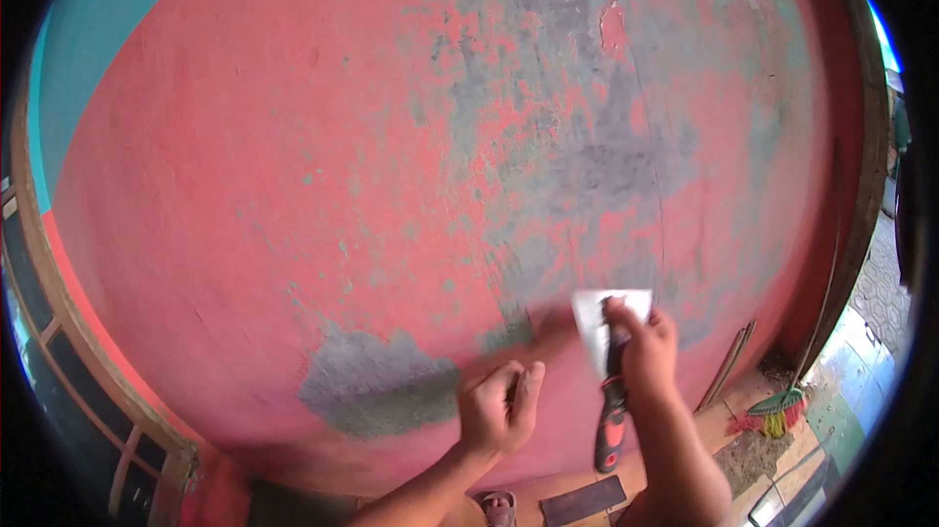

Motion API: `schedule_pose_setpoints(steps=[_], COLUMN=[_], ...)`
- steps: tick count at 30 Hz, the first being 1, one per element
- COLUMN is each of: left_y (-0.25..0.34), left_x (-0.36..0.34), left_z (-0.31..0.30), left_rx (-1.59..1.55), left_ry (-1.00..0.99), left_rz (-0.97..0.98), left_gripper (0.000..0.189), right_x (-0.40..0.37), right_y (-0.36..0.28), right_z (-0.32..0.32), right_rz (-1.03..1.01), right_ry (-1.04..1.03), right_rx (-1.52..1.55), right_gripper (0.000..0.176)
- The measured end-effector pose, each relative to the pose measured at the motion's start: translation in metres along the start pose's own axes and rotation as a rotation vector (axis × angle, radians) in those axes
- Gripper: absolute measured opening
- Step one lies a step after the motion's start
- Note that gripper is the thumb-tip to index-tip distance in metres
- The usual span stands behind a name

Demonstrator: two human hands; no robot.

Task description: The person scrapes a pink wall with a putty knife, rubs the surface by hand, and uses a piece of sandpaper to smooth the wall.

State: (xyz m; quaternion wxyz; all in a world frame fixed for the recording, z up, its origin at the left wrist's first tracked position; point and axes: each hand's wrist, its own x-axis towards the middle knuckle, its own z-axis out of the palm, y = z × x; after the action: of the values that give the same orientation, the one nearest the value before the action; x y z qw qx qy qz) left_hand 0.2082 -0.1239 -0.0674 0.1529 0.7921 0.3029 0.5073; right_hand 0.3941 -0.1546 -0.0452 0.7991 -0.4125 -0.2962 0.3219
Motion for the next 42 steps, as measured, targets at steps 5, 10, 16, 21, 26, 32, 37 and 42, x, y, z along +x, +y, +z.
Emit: schedule_pose_setpoints(steps=[5, 10, 16, 21, 26, 32, 37, 42], left_y=[0.000, -0.037, -0.082, -0.070, -0.009, -0.027, -0.062, -0.085], left_x=[0.024, 0.013, -0.034, -0.015, 0.044, 0.031, -0.030, -0.067], left_z=[-0.025, 0.018, 0.068, 0.034, -0.017, 0.024, 0.046, 0.050], left_rx=[0.503, 0.862, 0.855, 0.819, 0.846, 0.921, 0.632, 0.174], left_ry=[0.441, 0.032, -0.393, -0.129, 0.166, -0.036, -0.590, -0.882], left_rz=[0.535, 0.458, 0.671, 0.489, 0.317, 0.476, 0.597, 0.384], left_gripper=[0.034, 0.067, 0.071, 0.060, 0.066, 0.067, 0.054, 0.040], right_x=[0.022, 0.021, 0.021, 0.002, -0.013, -0.015, -0.014, -0.020], right_y=[-0.023, 0.044, 0.060, 0.057, 0.051, 0.046, 0.051, 0.049], right_z=[-0.041, -0.093, -0.099, -0.079, -0.064, -0.061, -0.064, -0.067], right_rz=[-0.108, 0.102, 0.072, 0.011, -0.077, -0.104, -0.137, -0.109], right_ry=[0.120, 0.333, 0.207, 0.125, 0.071, 0.063, 0.094, 0.046], right_rx=[0.016, 0.067, 0.028, -0.027, -0.160, -0.122, -0.136, -0.186], right_gripper=[0.023, 0.024, 0.018, 0.016, 0.015, 0.016, 0.017, 0.018])
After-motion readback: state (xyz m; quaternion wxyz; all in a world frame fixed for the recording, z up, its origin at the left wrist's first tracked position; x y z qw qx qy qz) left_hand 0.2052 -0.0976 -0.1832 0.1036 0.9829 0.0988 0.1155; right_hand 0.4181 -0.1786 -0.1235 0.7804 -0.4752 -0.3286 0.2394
